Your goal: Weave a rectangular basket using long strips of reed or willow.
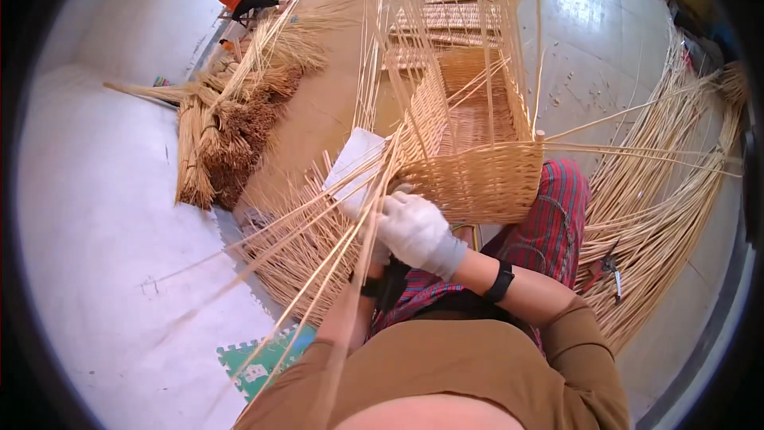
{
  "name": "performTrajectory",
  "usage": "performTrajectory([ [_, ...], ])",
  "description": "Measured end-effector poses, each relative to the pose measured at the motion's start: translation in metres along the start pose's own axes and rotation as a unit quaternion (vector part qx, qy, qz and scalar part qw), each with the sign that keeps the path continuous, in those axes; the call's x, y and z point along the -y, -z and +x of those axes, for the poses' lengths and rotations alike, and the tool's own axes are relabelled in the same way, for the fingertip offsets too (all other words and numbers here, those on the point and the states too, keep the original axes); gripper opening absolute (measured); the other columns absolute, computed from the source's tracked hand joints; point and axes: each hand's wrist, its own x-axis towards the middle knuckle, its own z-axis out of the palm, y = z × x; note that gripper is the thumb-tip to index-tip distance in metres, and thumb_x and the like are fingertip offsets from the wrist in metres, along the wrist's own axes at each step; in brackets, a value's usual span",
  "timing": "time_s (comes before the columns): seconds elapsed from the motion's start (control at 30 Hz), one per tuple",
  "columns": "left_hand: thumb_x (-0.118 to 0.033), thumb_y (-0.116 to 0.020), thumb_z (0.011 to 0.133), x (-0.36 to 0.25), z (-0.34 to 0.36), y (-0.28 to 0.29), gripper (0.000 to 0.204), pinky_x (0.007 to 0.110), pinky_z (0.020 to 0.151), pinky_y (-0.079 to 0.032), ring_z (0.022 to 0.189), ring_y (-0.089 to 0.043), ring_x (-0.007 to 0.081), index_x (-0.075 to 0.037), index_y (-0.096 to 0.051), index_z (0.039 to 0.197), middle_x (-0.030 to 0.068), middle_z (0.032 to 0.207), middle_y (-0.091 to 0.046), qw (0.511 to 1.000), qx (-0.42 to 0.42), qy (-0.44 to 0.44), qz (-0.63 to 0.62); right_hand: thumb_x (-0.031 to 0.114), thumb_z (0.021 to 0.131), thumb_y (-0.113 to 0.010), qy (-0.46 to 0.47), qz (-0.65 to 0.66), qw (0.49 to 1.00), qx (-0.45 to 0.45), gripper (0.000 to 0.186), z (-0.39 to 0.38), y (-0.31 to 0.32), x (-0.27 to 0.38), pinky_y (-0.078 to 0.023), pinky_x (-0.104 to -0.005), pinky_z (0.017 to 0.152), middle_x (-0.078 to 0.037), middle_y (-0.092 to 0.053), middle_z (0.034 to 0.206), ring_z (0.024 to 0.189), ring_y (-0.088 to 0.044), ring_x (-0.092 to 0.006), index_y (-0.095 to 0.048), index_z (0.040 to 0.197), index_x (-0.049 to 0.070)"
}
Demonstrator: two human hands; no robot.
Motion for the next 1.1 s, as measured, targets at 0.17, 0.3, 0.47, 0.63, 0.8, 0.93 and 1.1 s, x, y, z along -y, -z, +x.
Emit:
performTrajectory([
  [0.17, -0.025, -0.063, 0.105, -0.004, -0.014, 0.024, 0.038, 0.034, 0.083, -0.054, 0.095, -0.068, 0.0218, -0.001, -0.062, 0.135, 0.0101, 0.107, -0.072, 0.989, 0.009, -0.128, -0.069, 0.017, 0.08, -0.066, 0.07, -0.009, 0.997, 0.034, 0.037, 0.002, 0.036, 0.002, -0.057, -0.04, 0.072, -0.005, -0.068, 0.1, 0.088, -0.067, -0.0258, -0.072, 0.116, 0.019],
  [0.3, -0.019, -0.064, 0.1, -0.018, 0.004, 0.048, 0.075, 0.032, 0.102, -0.055, 0.119, -0.066, 0.025, -0.007, -0.028, 0.165, 0.0128, 0.139, -0.064, 0.949, 0.209, 0.032, -0.236, 0.02, 0.082, -0.066, 0.092, 0.056, 0.993, -0.056, 0.035, 0.003, 0.032, 0.0, -0.058, -0.0381, 0.081, -0.006, -0.071, 0.11, 0.1, -0.071, -0.0253, -0.071, 0.116, 0.012],
  [0.47, -0.014, -0.055, 0.104, -0.07, 0.019, 0.041, 0.066, 0.033, 0.108, -0.05, 0.13, -0.057, 0.0228, -0.004, -0.031, 0.164, 0.0145, 0.155, -0.05, 0.928, 0.199, 0.063, -0.308, 0.018, 0.086, -0.06, 0.134, 0.031, 0.989, -0.063, 0.034, 0.02, 0.045, 0.006, -0.055, -0.0383, 0.09, -0.004, -0.069, 0.109, 0.104, -0.069, -0.0238, -0.067, 0.12, 0.016],
  [0.63, -0.029, -0.066, 0.095, -0.056, 0.034, 0.067, 0.066, 0.031, 0.105, -0.048, 0.119, -0.061, 0.0163, -0.003, -0.049, 0.153, 0.0109, 0.137, -0.062, 0.939, 0.3, 0.085, -0.146, 0.016, 0.086, -0.063, 0.162, 0.085, 0.982, 0.051, 0.027, 0.026, 0.052, -0.006, -0.058, -0.0393, 0.081, -0.005, -0.069, 0.107, 0.1, -0.07, -0.0252, -0.068, 0.113, 0.018],
  [0.8, -0.014, -0.066, 0.097, -0.043, 0.03, 0.062, 0.033, 0.026, 0.086, -0.052, 0.095, -0.065, 0.0119, 0.0, -0.065, 0.127, 0.0052, 0.106, -0.069, 0.956, 0.256, -0.022, -0.138, 0.015, 0.085, -0.064, 0.196, 0.058, 0.978, 0.049, 0.022, 0.029, 0.044, -0.013, -0.059, -0.0375, 0.068, -0.002, -0.069, 0.099, 0.095, -0.071, -0.024, -0.065, 0.107, 0.019],
  [0.93, -0.007, -0.074, 0.094, -0.025, 0.026, 0.062, 0.034, 0.03, 0.086, -0.056, 0.099, -0.068, 0.0142, 0.001, -0.065, 0.126, 0.0076, 0.108, -0.072, 0.99, 0.111, -0.071, 0.04, 0.011, 0.088, -0.066, 0.084, 0.104, 0.99, -0.034, 0.019, 0.061, 0.063, -0.022, -0.055, -0.0383, 0.057, -0.009, -0.069, 0.09, 0.077, -0.071, -0.0292, -0.065, 0.107, 0.014],
  [1.1, -0.006, -0.081, 0.088, -0.054, 0.026, 0.044, 0.054, 0.033, 0.08, -0.059, 0.097, -0.071, 0.0199, 0.001, -0.054, 0.134, 0.0117, 0.113, -0.072, 0.979, 0.167, 0.108, -0.045, 0.023, 0.095, -0.067, -0.053, 0.185, 0.977, -0.087, 0.013, 0.068, 0.078, -0.041, -0.058, -0.0408, 0.067, -0.01, -0.07, 0.09, 0.084, -0.071, -0.0333, -0.063, 0.102, 0.013],
])
